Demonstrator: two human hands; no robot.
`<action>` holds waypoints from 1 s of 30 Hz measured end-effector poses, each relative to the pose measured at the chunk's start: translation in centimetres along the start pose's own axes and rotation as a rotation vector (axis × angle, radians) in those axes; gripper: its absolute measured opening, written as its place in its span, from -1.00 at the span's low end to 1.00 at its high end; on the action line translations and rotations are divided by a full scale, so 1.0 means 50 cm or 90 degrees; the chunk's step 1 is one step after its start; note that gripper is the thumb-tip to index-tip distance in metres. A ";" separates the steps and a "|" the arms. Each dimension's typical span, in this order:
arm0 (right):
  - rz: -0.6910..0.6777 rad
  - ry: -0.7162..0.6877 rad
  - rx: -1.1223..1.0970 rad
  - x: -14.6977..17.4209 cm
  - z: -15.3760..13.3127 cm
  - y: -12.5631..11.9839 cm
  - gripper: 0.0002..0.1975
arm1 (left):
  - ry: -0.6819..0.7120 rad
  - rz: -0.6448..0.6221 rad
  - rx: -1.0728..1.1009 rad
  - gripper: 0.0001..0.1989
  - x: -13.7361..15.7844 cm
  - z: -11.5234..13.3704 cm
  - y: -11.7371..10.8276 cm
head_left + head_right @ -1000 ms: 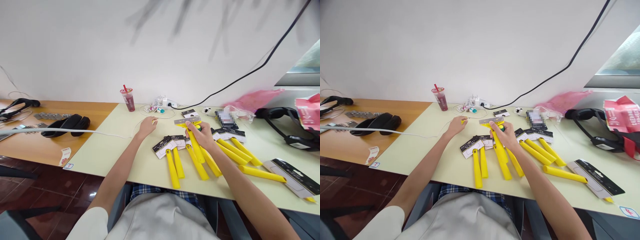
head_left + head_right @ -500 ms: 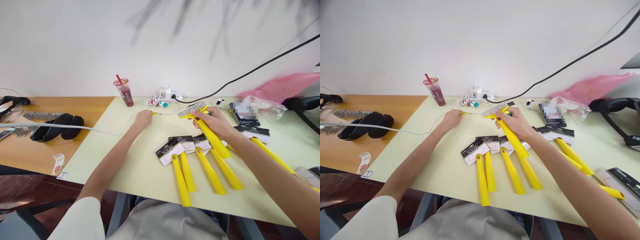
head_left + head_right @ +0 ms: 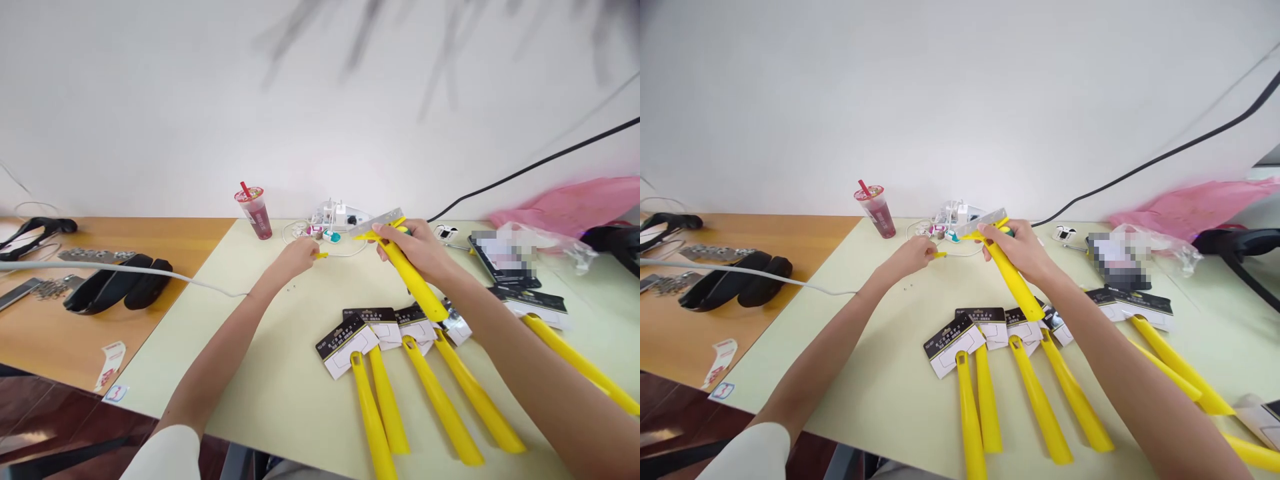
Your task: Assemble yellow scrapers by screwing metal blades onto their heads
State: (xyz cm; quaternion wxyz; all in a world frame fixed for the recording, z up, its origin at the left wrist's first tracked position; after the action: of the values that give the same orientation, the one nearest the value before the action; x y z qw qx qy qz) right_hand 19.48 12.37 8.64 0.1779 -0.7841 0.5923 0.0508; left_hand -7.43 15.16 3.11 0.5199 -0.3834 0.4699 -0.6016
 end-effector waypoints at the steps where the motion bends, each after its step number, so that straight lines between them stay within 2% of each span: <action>1: -0.005 0.003 -0.002 0.001 0.007 -0.003 -0.44 | 0.014 -0.007 0.065 -0.82 0.000 0.010 -0.016; 7: -0.008 0.026 -0.031 0.006 0.029 -0.013 -0.47 | 0.075 0.045 0.459 -0.79 -0.003 0.106 -0.142; 9: -0.010 0.031 -0.045 0.007 0.026 -0.010 -0.48 | 0.114 0.073 0.521 -0.76 -0.002 0.146 -0.173; 11: -0.006 0.042 -0.068 0.009 0.021 -0.005 -0.49 | 0.161 0.129 0.513 -0.79 0.001 0.181 -0.188; 15: 0.034 0.067 -0.116 0.015 0.012 0.004 -0.49 | 0.213 0.196 0.392 -0.88 0.009 0.222 -0.173; 18: 0.065 0.065 -0.129 0.018 0.016 0.007 -0.50 | 0.252 0.163 0.371 -0.84 0.015 0.233 -0.148; 23: 0.093 0.080 -0.143 0.017 0.024 0.006 -0.52 | 0.290 0.097 0.414 -0.75 0.011 0.236 -0.128; 26: 0.092 0.100 -0.147 0.013 0.015 0.004 -0.46 | 0.234 0.090 0.458 -0.72 -0.001 0.229 -0.122; 30: 0.081 0.112 -0.165 0.010 0.011 -0.001 -0.42 | 0.074 0.156 0.568 -0.63 -0.023 0.204 -0.121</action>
State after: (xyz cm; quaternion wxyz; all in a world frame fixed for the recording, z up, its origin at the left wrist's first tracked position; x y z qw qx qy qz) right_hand 19.72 12.13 8.01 0.0192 -0.7629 0.6425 0.0688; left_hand 0.83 14.68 11.67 0.6739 -0.0295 0.2352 -0.6997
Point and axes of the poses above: each hand's wrist, its own x-axis away from the middle knuckle, its own y-axis out of the palm, z = x × y, the point moved 3 cm from there along -x, towards the middle knuckle, and after that the axes turned 11 degrees about -y, right-handed, at the moved point
